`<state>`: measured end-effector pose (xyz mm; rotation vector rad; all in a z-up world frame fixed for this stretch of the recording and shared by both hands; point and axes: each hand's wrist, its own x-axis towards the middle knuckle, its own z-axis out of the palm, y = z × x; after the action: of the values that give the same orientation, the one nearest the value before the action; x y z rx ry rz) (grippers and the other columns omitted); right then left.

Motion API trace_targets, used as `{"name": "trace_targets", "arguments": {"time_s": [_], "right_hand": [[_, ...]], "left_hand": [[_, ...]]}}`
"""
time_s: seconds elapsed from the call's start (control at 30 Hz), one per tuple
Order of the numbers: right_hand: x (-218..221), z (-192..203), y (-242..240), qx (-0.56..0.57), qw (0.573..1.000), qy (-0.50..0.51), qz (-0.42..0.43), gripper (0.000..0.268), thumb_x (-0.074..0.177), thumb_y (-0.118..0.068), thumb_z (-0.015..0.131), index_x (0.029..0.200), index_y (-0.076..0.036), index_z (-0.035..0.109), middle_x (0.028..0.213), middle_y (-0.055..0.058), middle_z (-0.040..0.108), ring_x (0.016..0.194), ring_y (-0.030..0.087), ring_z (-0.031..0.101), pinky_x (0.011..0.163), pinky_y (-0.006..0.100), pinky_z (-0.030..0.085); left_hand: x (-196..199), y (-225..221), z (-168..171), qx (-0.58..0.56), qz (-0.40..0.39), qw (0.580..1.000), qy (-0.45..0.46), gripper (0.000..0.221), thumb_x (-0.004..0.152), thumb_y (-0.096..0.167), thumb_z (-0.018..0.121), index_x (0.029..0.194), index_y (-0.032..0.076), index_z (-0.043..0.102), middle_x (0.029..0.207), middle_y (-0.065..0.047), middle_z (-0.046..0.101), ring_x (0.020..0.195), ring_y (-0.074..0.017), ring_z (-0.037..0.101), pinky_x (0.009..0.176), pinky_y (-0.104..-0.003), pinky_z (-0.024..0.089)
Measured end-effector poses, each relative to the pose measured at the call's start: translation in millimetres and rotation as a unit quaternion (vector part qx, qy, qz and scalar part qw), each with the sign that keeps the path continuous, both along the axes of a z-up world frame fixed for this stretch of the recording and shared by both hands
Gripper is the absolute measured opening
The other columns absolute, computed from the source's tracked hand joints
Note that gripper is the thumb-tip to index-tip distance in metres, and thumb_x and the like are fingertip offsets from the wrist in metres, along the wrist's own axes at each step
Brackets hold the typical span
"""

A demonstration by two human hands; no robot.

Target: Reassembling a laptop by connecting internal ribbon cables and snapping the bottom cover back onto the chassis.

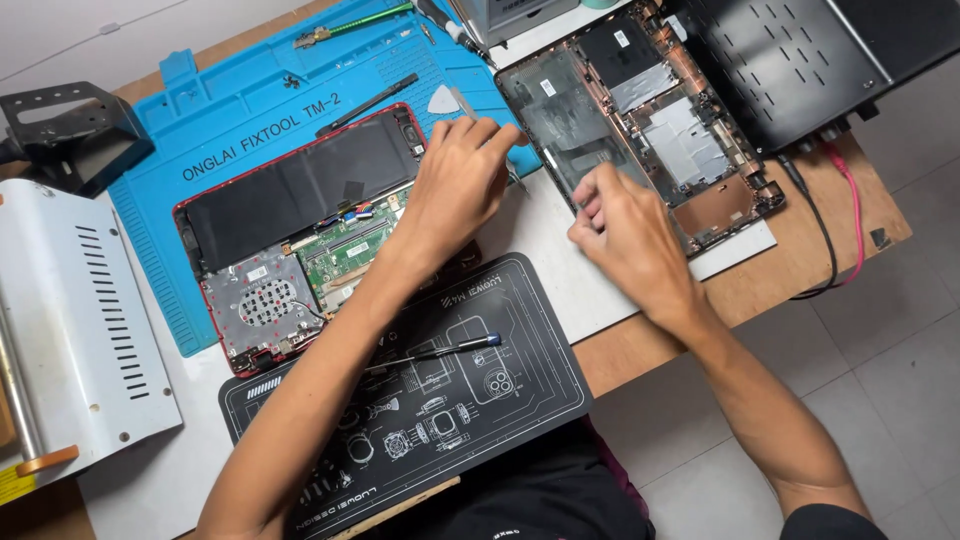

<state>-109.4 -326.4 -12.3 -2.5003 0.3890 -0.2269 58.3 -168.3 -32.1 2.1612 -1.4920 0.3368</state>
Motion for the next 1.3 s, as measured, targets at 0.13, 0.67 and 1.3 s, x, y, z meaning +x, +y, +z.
{"name": "trace_targets", "arguments": {"time_s": [0.13,0.67,1.3], "right_hand": [[-7,-11,26,-0.001,1.0,-0.004,0.004,0.023,0.085,-0.004,0.065,0.107,-0.008,0.058,0.085,0.019,0.067,0.081,0.04,0.072,0.067,0.052,0.056],[-90,-17,-15,-0.16,0.983,-0.095,-0.009,0.018,0.1,-0.019,0.072,0.115,-0.01,0.069,0.103,0.004,0.063,0.096,0.025,0.069,0.079,0.038,0.057],[-113,-48,-76,-0.293,0.888,-0.35,-0.058,0.02,0.095,0.013,0.077,0.106,-0.004,0.078,0.108,0.008,0.073,0.106,0.031,0.074,0.108,0.046,0.047]], "left_hand": [[1,-25,-24,0.016,-0.018,0.999,-0.035,0.026,0.085,0.003,0.072,0.107,0.014,0.064,0.092,-0.005,0.061,0.093,-0.0257,0.061,0.095,-0.042,0.044],[-32,-58,-24,0.13,-0.14,0.976,-0.107,0.028,0.076,0.01,0.08,0.103,0.015,0.077,0.097,-0.008,0.071,0.088,-0.0252,0.069,0.105,-0.053,0.039],[-40,-61,2,-0.152,-0.155,0.938,-0.27,0.011,0.103,0.007,0.056,0.11,0.009,0.064,0.093,-0.007,0.061,0.101,-0.0264,0.07,0.103,-0.042,0.049]]}}
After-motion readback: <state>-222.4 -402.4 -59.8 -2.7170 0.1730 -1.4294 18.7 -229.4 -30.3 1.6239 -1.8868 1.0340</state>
